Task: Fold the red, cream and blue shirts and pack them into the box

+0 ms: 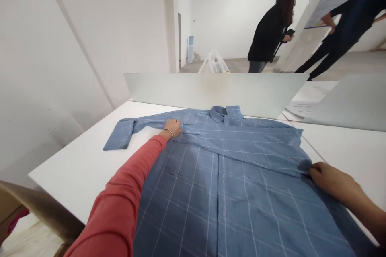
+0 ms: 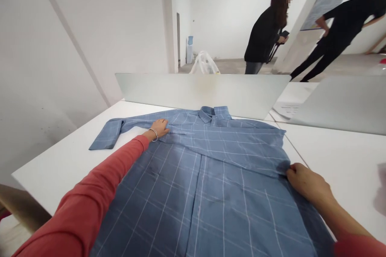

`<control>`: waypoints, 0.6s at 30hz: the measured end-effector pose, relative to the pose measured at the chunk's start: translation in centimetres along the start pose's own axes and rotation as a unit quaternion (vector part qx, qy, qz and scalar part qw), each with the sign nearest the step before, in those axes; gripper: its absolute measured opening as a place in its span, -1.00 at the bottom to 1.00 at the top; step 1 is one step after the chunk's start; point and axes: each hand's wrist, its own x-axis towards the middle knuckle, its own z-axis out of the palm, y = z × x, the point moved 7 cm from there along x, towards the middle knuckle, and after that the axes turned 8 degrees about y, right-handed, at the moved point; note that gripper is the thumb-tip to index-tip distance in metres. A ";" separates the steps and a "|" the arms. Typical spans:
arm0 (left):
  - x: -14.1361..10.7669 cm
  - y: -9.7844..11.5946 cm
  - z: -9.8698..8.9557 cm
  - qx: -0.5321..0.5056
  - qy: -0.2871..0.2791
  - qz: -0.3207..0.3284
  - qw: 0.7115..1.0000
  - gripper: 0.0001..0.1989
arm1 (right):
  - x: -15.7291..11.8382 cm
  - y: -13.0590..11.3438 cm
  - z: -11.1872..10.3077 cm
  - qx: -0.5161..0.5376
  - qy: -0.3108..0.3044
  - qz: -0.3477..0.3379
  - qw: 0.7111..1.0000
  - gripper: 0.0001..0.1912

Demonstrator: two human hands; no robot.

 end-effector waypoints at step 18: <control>6.9 -0.8 -0.5 0.012 -0.067 0.058 0.996 -0.76 | -0.8 1.0 0.1 -0.046 0.063 0.005 0.997 -0.72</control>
